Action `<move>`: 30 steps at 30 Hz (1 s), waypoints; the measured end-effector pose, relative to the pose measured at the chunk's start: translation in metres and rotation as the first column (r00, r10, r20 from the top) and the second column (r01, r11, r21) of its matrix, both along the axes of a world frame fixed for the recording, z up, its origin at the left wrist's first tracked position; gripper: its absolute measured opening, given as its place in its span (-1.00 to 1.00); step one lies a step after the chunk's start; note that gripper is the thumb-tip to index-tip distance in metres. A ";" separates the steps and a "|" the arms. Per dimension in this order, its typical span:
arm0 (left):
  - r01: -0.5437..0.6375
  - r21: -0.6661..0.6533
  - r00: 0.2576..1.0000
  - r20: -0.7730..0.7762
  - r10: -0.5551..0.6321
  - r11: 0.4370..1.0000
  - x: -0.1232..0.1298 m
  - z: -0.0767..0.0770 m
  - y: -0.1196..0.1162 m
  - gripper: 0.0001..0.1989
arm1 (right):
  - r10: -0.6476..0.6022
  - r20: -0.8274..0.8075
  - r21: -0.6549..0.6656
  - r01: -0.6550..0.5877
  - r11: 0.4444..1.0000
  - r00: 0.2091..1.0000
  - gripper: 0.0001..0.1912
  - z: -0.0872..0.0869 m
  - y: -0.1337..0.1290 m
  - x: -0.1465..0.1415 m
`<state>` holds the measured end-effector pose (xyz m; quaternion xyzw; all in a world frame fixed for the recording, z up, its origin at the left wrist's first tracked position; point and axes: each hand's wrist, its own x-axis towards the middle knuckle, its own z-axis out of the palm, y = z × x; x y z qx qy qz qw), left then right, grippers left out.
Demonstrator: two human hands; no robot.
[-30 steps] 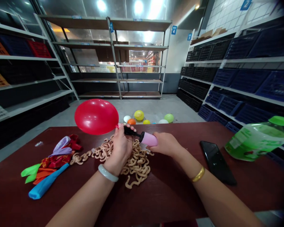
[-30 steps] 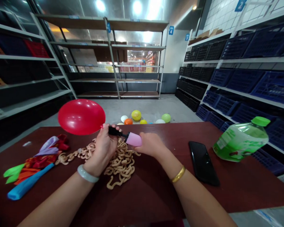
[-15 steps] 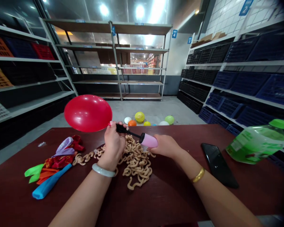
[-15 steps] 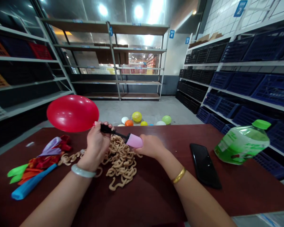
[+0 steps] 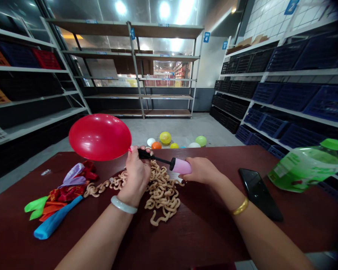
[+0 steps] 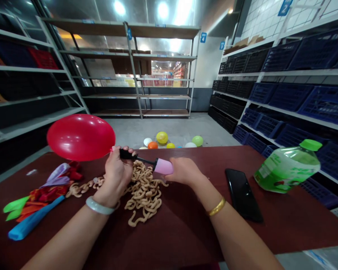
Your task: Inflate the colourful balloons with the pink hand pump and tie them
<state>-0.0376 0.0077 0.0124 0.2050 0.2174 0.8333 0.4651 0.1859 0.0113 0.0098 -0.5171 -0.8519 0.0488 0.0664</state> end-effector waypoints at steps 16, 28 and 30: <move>0.035 -0.051 0.998 -0.051 -0.038 0.998 -0.012 0.004 0.001 -0.81 | 0.009 -0.087 -0.080 -0.016 0.997 0.996 -0.46 -0.006 0.002 -0.012; -0.087 -0.052 0.996 0.009 0.088 0.995 -0.042 0.002 0.016 -0.81 | 0.031 -0.033 -0.078 -0.033 0.996 0.999 -0.44 -0.008 0.009 0.005; -0.059 -0.046 0.998 0.000 0.059 0.997 -0.028 -0.003 0.014 -0.80 | 0.035 -0.039 -0.076 -0.037 0.996 0.999 -0.45 -0.008 0.007 0.003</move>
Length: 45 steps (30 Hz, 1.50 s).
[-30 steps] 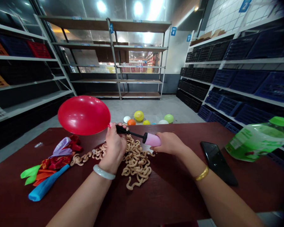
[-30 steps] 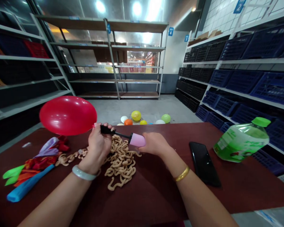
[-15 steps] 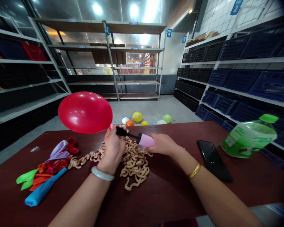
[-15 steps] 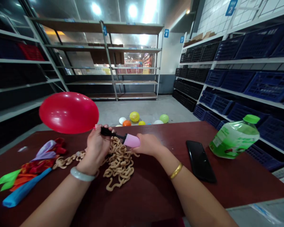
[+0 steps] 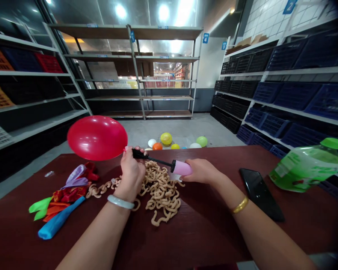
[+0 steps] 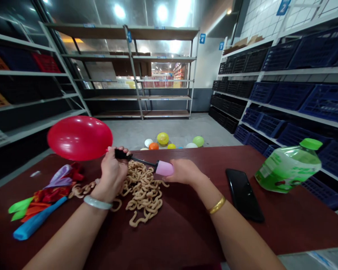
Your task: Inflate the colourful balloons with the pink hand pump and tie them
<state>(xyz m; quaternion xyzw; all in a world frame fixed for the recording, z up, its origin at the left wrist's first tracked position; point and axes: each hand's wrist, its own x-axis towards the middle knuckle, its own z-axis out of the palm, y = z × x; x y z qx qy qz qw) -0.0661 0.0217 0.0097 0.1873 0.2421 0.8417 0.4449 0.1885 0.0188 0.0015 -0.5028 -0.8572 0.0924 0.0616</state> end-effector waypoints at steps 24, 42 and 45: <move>-0.003 -0.069 1.000 0.007 0.004 0.998 -0.014 0.016 -0.004 -0.83 | -0.032 -0.017 -0.007 0.031 0.999 0.999 -0.45 -0.002 0.000 -0.009; 0.086 0.029 0.995 -0.043 -0.084 0.996 0.054 -0.005 -0.023 -0.71 | -0.024 -0.056 -0.034 0.022 0.999 0.998 -0.50 0.002 -0.011 -0.015; 0.114 0.052 0.992 -0.064 -0.111 0.992 0.069 -0.007 -0.032 -0.71 | -0.029 -0.094 -0.034 0.026 0.999 0.995 -0.53 0.006 -0.016 -0.018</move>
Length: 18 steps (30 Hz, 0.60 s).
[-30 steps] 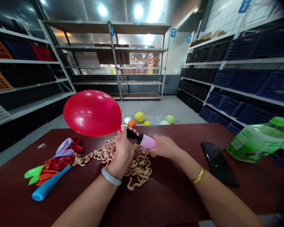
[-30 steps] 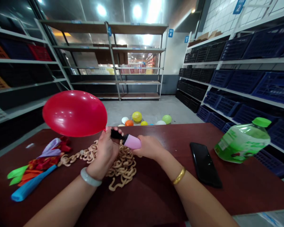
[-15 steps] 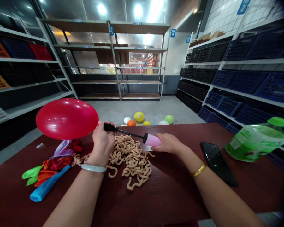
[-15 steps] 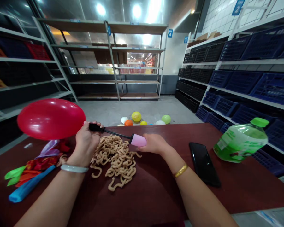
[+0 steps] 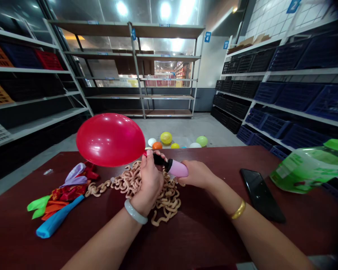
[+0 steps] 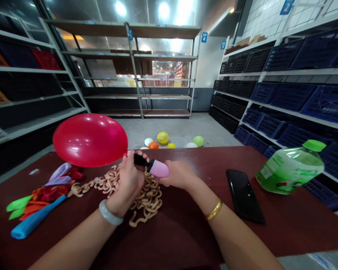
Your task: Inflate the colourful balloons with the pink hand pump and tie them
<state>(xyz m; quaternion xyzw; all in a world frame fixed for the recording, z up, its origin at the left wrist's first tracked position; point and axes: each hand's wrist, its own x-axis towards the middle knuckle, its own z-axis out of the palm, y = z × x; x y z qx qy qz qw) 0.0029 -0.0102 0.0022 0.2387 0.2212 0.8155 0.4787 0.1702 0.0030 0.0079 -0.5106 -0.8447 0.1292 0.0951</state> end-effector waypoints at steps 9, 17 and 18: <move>0.024 -0.019 0.999 -0.031 -0.025 1.000 -0.024 0.011 0.004 -0.74 | -0.006 -0.076 -0.049 0.003 0.999 0.997 -0.49 -0.004 -0.001 -0.007; -0.181 -0.070 0.982 0.041 0.184 0.981 -0.090 0.027 0.027 -0.78 | 0.027 -0.013 -0.093 -0.029 0.995 1.000 -0.45 -0.005 0.012 0.006; -0.200 -0.078 0.978 0.048 0.204 0.977 -0.095 0.028 0.028 -0.78 | 0.037 -0.013 -0.101 -0.038 0.994 0.999 -0.46 -0.005 0.014 0.010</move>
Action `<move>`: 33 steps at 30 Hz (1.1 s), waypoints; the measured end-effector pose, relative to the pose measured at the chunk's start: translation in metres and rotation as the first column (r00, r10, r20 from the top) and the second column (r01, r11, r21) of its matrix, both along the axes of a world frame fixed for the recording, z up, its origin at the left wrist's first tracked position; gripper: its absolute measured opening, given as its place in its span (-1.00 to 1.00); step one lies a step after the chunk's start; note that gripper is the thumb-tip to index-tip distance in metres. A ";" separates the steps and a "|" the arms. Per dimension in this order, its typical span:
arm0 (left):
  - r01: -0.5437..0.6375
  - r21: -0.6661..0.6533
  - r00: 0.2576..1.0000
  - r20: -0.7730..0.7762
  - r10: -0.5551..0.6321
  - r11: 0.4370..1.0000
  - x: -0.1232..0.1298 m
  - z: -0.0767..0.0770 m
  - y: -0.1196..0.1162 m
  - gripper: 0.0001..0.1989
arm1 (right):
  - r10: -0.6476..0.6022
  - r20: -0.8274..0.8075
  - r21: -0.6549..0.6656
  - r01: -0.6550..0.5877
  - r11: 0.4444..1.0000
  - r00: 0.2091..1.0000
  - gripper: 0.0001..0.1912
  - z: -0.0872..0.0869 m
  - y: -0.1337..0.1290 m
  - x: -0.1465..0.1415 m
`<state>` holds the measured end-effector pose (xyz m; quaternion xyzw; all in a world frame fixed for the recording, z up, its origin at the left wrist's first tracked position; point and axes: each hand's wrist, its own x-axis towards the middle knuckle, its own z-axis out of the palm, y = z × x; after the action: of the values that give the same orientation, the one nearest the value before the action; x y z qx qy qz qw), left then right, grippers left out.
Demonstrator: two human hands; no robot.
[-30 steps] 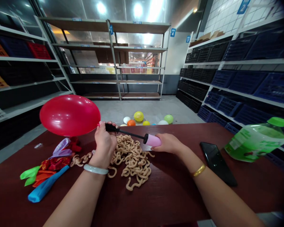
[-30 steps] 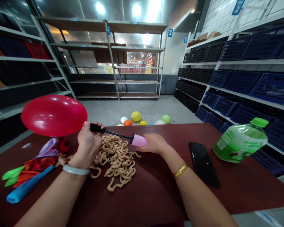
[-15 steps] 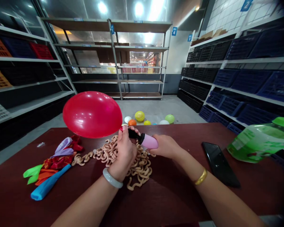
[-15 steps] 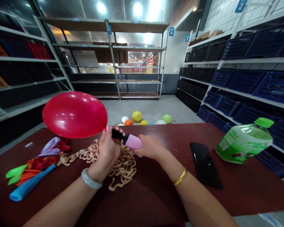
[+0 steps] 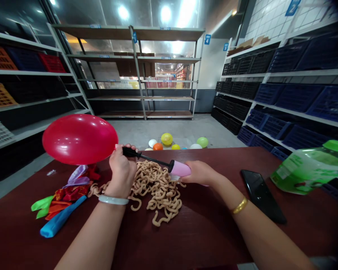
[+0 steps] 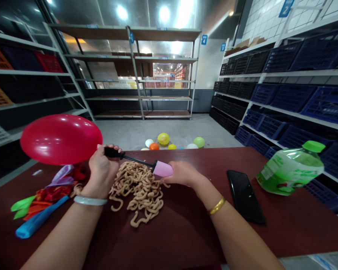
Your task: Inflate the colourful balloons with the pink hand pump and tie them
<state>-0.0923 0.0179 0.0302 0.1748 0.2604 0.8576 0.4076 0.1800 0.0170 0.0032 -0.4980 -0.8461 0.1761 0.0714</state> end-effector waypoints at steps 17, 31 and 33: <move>0.189 0.051 0.981 -0.053 -0.187 0.981 0.077 -0.029 -0.018 -0.77 | -0.004 0.023 0.092 0.002 0.996 1.000 -0.48 0.002 -0.006 0.000; 0.182 -0.042 0.961 -0.204 -0.187 0.982 0.075 -0.027 -0.020 -0.76 | 0.004 -0.075 0.110 0.005 0.994 0.997 -0.43 0.012 -0.035 -0.023; 0.181 -0.074 0.957 -0.218 -0.193 0.981 0.076 -0.027 -0.020 -0.77 | 0.049 -0.171 0.114 -0.029 0.993 0.984 -0.32 0.011 -0.042 -0.029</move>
<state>-0.0161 -0.0024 0.0029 0.2835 0.3098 0.7827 0.4593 0.1513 -0.0253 0.0141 -0.4594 -0.8547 0.1730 0.1690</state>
